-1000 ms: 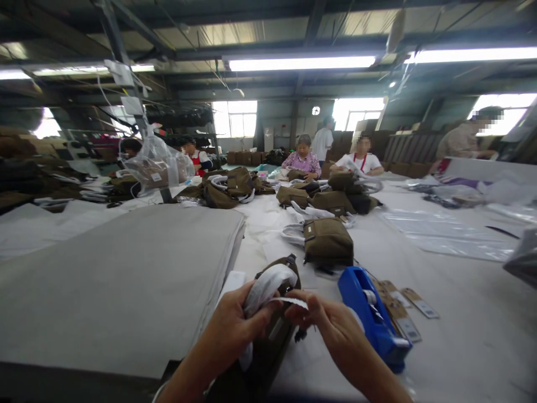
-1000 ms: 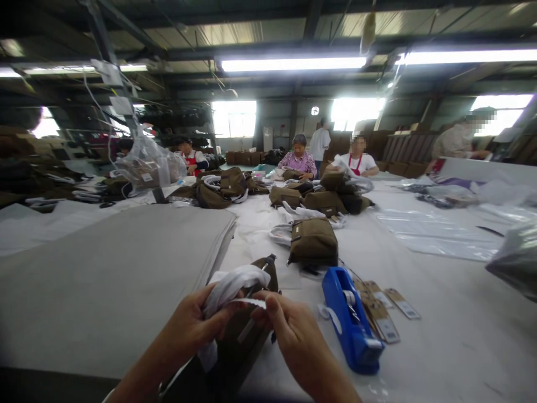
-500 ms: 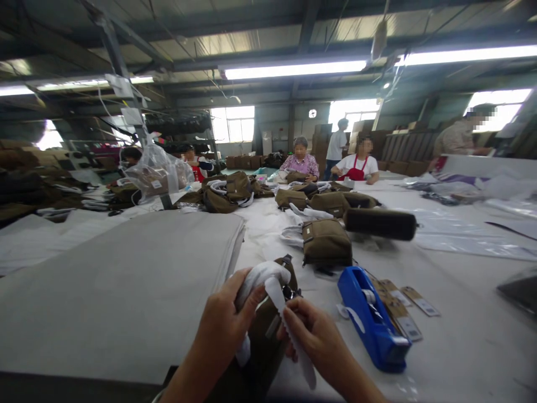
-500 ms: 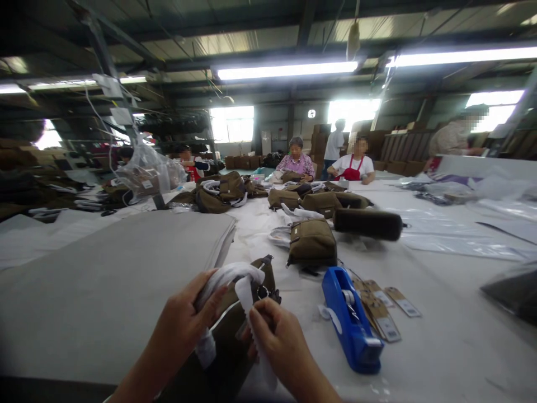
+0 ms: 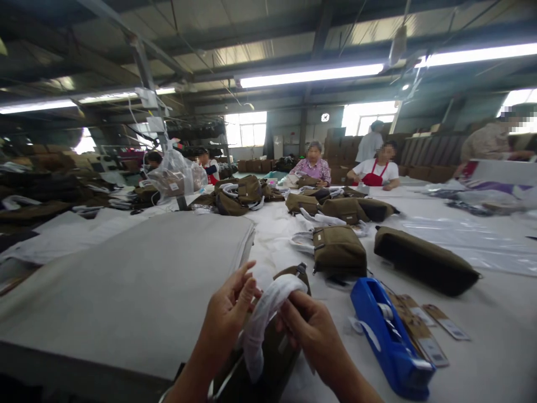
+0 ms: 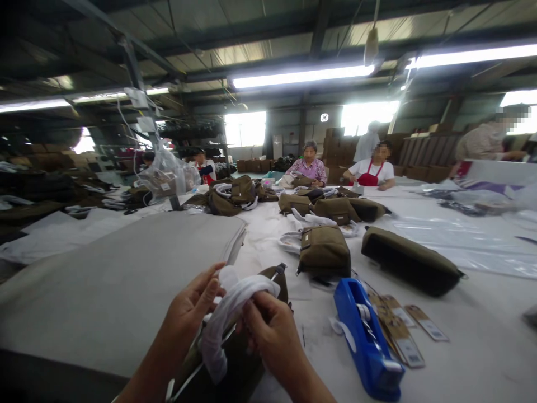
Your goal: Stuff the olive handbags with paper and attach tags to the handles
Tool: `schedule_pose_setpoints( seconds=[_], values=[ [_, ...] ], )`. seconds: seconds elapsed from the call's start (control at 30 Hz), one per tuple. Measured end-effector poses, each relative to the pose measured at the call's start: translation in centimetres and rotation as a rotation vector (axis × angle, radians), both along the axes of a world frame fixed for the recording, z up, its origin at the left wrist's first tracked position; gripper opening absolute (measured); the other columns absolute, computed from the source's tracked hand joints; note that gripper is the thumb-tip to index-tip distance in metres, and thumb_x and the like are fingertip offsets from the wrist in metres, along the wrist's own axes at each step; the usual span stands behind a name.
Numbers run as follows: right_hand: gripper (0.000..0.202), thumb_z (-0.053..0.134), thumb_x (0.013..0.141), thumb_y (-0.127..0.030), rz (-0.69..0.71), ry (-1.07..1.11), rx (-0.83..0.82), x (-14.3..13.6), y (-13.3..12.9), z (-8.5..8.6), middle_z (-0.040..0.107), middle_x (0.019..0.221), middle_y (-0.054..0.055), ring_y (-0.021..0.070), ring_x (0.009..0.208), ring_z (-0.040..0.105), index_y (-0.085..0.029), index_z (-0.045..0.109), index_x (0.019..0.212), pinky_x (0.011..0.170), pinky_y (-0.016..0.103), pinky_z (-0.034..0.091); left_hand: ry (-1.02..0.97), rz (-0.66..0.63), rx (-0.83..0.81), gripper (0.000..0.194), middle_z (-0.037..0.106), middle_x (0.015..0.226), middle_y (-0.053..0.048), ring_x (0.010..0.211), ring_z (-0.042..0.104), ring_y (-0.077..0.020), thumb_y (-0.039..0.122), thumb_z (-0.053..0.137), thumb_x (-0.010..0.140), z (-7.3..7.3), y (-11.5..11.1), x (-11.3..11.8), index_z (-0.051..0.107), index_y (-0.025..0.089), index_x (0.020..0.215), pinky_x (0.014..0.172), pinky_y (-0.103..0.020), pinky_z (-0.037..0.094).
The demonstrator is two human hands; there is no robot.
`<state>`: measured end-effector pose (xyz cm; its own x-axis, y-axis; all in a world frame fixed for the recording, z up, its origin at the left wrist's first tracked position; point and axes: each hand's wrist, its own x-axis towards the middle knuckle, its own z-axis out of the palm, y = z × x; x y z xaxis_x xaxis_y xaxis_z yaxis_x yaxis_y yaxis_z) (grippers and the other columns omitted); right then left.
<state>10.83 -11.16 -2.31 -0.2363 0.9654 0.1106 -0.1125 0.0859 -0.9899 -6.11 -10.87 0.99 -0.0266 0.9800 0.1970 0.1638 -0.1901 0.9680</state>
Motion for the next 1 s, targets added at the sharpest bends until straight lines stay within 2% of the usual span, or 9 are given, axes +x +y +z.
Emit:
schedule_pose_setpoints(
  seconds=[0.1, 0.2, 0.33, 0.43, 0.5, 0.6, 0.7, 0.8, 1.0],
  values=[
    [0.04, 0.063, 0.091, -0.056, 0.006, -0.129, 0.011, 0.7, -0.2, 0.7, 0.065, 0.065, 0.0, 0.0079, 0.042, 0.051, -0.016, 0.065, 0.083, 0.04, 0.018, 0.039, -0.111, -0.119, -0.08, 0.047, 0.074, 0.085, -0.006, 0.077, 0.068, -0.02, 0.052, 0.074, 0.084, 0.5, 0.1, 0.2, 0.075, 0.014, 0.111, 0.064, -0.024, 0.055],
    [0.033, 0.067, 0.089, -0.05, -0.06, -0.23, 0.074, 1.9, -1.0, 1.9, 0.066, 0.065, 0.0, 0.0105, 0.045, 0.057, -0.018, 0.064, 0.084, 0.043, 0.019, 0.043, -0.093, -0.066, -0.062, 0.034, 0.073, 0.077, -0.003, 0.067, 0.064, -0.0151, 0.046, 0.078, 0.081, 0.8, 0.0, 0.5, 0.078, 0.013, 0.091, 0.059, -0.02, 0.05],
    [0.033, 0.075, 0.085, -0.051, -0.035, 0.004, -0.027, 3.1, -2.2, 2.7, 0.072, 0.074, 0.002, 0.015, 0.054, 0.066, -0.02, 0.063, 0.09, 0.049, 0.022, 0.051, -0.052, 0.003, -0.008, 0.029, 0.074, 0.075, -0.003, 0.065, 0.064, -0.0139, 0.042, 0.078, 0.081, 1.2, -0.1, 0.5, 0.079, 0.014, 0.089, 0.057, -0.019, 0.049],
    [0.031, 0.078, 0.084, -0.047, 0.09, 0.155, -0.07, 3.3, -2.4, 2.6, 0.077, 0.091, 0.008, 0.0205, 0.076, 0.074, -0.021, 0.073, 0.101, 0.07, 0.029, 0.061, -0.043, 0.031, 0.029, 0.028, 0.077, 0.078, -0.004, 0.067, 0.068, -0.0153, 0.041, 0.079, 0.081, 1.6, -0.2, 0.6, 0.08, 0.014, 0.09, 0.058, -0.019, 0.053],
    [0.028, 0.079, 0.084, -0.04, 0.093, 0.178, -0.013, 3.2, -2.3, 2.5, 0.078, 0.096, 0.008, 0.0218, 0.086, 0.075, -0.024, 0.077, 0.106, 0.083, 0.033, 0.06, -0.053, 0.03, 0.045, 0.027, 0.079, 0.081, -0.004, 0.069, 0.071, -0.0161, 0.039, 0.078, 0.082, 1.8, -0.4, 0.6, 0.08, 0.015, 0.094, 0.06, -0.019, 0.056],
    [0.014, 0.079, 0.084, -0.029, -0.046, 0.061, 0.261, 2.8, -1.9, 2.9, 0.075, 0.09, 0.006, 0.0199, 0.083, 0.071, -0.027, 0.081, 0.097, 0.076, 0.027, 0.059, -0.042, 0.033, 0.083, 0.025, 0.08, 0.08, -0.003, 0.067, 0.074, -0.0159, 0.037, 0.076, 0.084, 2.1, -0.8, 0.6, 0.079, 0.016, 0.098, 0.062, -0.019, 0.059],
    [0.009, 0.076, 0.086, -0.031, -0.196, -0.049, 0.512, 2.5, -1.5, 3.7, 0.068, 0.087, 0.007, 0.0179, 0.079, 0.065, -0.025, 0.082, 0.085, 0.066, 0.024, 0.054, 0.012, 0.065, 0.125, 0.023, 0.08, 0.078, -0.002, 0.065, 0.074, -0.0158, 0.036, 0.076, 0.084, 2.2, -1.1, 0.7, 0.079, 0.017, 0.097, 0.061, -0.019, 0.06],
    [0.025, 0.071, 0.09, -0.042, -0.177, -0.07, 0.442, 2.2, -1.1, 4.0, 0.069, 0.092, 0.009, 0.0173, 0.075, 0.064, -0.02, 0.081, 0.084, 0.061, 0.024, 0.052, 0.087, 0.12, 0.182, 0.023, 0.08, 0.078, -0.002, 0.064, 0.076, -0.0168, 0.036, 0.075, 0.085, 2.4, -1.3, 0.9, 0.08, 0.018, 0.097, 0.061, -0.02, 0.061],
    [0.035, 0.07, 0.089, -0.05, -0.127, -0.089, 0.186, 1.7, -0.3, 3.8, 0.066, 0.063, 0.003, 0.0129, 0.054, 0.056, -0.016, 0.077, 0.084, 0.05, 0.022, 0.044, 0.188, 0.185, 0.318, 0.019, 0.08, 0.076, -0.002, 0.061, 0.076, -0.0176, 0.036, 0.074, 0.086, 2.9, -1.5, 1.4, 0.081, 0.02, 0.095, 0.06, -0.022, 0.063]
  ],
)
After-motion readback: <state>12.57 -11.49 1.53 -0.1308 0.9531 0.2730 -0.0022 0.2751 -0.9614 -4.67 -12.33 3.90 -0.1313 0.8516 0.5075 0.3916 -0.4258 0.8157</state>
